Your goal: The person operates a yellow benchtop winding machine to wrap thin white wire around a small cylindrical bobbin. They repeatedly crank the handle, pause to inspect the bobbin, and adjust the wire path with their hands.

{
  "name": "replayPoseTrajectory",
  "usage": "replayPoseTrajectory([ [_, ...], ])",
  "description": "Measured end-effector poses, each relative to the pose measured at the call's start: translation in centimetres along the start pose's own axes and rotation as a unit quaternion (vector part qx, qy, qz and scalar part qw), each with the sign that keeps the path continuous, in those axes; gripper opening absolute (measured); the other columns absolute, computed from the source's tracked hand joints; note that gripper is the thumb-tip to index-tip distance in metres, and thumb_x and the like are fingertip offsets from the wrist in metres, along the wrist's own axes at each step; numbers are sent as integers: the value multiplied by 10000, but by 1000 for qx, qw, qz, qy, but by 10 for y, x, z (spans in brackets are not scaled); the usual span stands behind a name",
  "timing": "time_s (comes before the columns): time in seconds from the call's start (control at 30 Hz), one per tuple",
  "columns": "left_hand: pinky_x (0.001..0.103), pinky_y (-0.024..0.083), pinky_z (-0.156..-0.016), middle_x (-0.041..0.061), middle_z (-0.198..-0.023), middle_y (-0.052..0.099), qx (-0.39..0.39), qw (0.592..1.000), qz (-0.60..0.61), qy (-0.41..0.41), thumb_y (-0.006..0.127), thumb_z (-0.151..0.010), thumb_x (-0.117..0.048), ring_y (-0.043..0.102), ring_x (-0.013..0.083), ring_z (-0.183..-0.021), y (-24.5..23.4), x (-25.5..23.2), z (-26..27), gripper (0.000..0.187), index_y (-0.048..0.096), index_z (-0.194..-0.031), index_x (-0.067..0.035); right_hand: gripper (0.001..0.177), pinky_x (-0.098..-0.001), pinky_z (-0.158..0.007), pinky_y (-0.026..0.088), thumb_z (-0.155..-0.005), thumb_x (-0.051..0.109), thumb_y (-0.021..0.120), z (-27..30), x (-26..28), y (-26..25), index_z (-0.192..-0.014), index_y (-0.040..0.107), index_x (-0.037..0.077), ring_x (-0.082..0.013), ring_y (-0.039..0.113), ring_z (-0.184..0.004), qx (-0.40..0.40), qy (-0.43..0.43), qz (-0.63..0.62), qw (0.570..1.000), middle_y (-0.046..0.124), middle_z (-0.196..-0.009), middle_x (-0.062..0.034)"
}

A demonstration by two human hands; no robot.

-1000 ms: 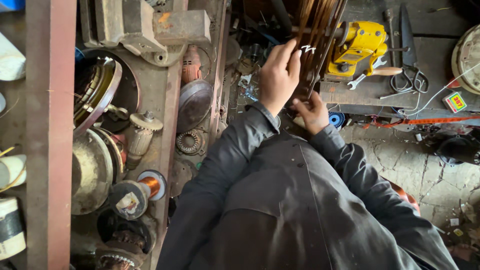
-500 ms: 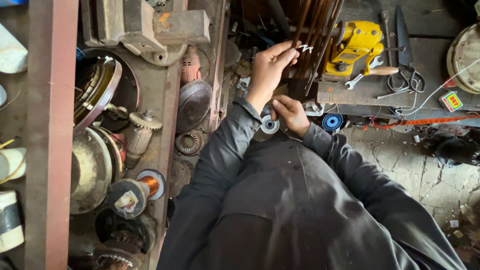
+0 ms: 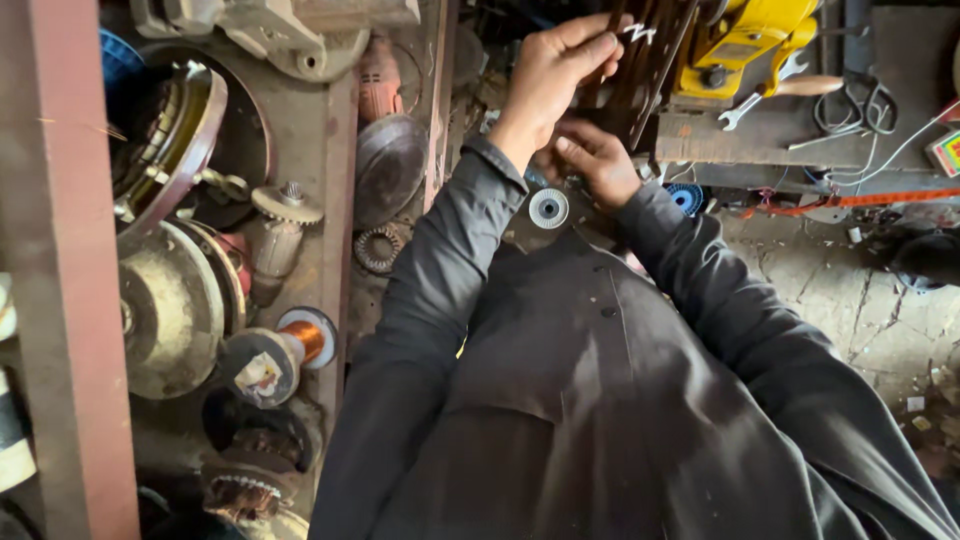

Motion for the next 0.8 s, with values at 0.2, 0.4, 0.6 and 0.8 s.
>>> replayPoseTrajectory([
  [0.2, 275, 566, -792, 56, -977, 775, 14, 998, -13, 61, 699, -1018, -95, 682, 120, -832, -1, 5, -1, 234, 746, -1226, 1, 262, -258, -718, 507, -1099, 159, 574, 33, -66, 11, -1218, 680, -49, -98, 629, -765, 60, 55, -82, 993, 675, -855, -58],
  [0.4, 278, 565, -759, 43, -884, 775, 11, 993, -75, 86, 696, -1022, -143, 686, 118, -780, -1, 1, -1, 168, 789, -1018, -3, 480, -250, -648, 520, -1000, 158, 677, 33, -80, -7, -1434, 534, 11, -79, 638, -734, -36, 47, 56, 997, 717, -1061, -46],
  [0.6, 282, 580, -737, 45, -886, 779, 4, 996, -54, 68, 708, -996, -157, 704, 124, -769, 1, -1, 2, 165, 775, -1005, -7, 809, -271, -686, 552, -1044, 122, 672, 6, -34, -3, -1620, 107, 62, -128, 672, -772, -87, -81, -48, 992, 663, -939, -83],
  [0.8, 281, 566, -725, 46, -895, 761, 4, 998, -24, 65, 706, -1008, -152, 680, 122, -770, 7, -7, 11, 168, 769, -1036, 1, 325, -270, -712, 498, -1138, 176, 568, 17, -10, 13, -1337, 609, -78, -149, 625, -739, -37, -53, -157, 985, 683, -868, -89],
])
Point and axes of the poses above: each hand's wrist, its own z-axis away from the middle knuckle, its own y-axis out of the palm, x = y × z, the point moved 4 cm from there along -z, towards the middle knuckle
